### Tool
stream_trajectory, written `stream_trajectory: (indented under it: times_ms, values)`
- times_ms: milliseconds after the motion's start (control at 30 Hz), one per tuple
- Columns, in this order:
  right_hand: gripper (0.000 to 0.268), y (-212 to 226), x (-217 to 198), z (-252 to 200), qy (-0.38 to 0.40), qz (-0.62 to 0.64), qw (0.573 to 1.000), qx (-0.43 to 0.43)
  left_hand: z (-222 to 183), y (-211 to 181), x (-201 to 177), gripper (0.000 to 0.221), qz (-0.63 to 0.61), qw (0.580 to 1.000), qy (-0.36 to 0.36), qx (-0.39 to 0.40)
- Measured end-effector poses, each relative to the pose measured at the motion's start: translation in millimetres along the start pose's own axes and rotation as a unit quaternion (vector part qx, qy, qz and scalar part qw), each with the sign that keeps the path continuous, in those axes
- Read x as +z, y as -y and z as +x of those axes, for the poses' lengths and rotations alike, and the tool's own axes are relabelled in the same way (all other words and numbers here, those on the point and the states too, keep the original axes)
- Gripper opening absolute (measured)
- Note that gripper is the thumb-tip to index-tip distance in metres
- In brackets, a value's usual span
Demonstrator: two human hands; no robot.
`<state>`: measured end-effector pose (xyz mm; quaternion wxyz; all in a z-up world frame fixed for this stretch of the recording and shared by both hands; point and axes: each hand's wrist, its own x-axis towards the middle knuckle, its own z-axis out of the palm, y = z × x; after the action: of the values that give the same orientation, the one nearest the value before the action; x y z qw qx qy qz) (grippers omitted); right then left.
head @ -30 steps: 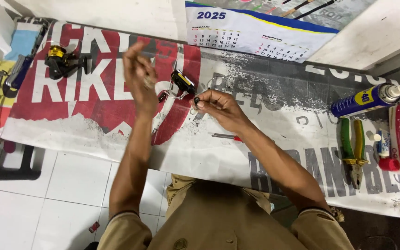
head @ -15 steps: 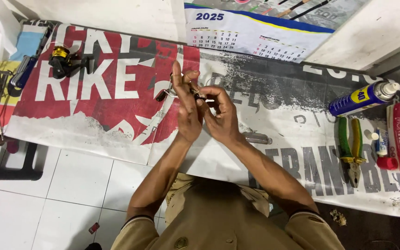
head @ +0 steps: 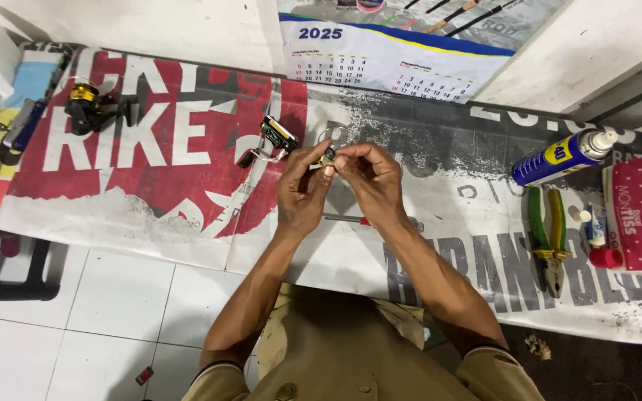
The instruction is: Assembling the internal components of a fishing reel, including gears and small mechanical parts, on a workbench.
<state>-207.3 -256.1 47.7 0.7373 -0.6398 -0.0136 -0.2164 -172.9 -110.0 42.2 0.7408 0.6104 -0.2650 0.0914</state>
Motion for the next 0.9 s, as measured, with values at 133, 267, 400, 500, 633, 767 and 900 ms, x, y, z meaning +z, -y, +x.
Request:
stream_trajectory:
  times_ms: [133,267,400,500,633,767,900]
  values:
    - [0.02,-3,-11,-16,0.04,-0.037,0.998,-0.009,-13,5,-2,0.038,0.002,0.999,-0.005,-0.041]
    - [0.031,6,-14,-22,0.076,-0.102,0.989,-0.078,-25,4,0,0.032,-0.045,0.993,0.0,-0.108]
    - [0.036,11,-20,-19,0.092,-0.2,0.963,-0.158,-29,-3,4,0.037,-0.07,0.994,-0.013,-0.087]
    - [0.029,18,-18,-20,0.095,-0.222,0.955,-0.171,-33,0,8,0.036,-0.064,0.99,-0.029,-0.12]
    - [0.025,-9,-24,-19,0.09,-0.248,0.946,-0.186,-21,-19,11,0.038,-0.076,0.987,-0.032,-0.138]
    - [0.023,-7,-14,-20,0.101,-0.254,0.945,-0.179,-17,-11,9,0.025,-0.08,0.987,-0.032,-0.133]
    - [0.021,-9,-9,-22,0.087,-0.214,0.965,-0.125,-15,-8,8,0.021,-0.064,0.988,-0.033,-0.139]
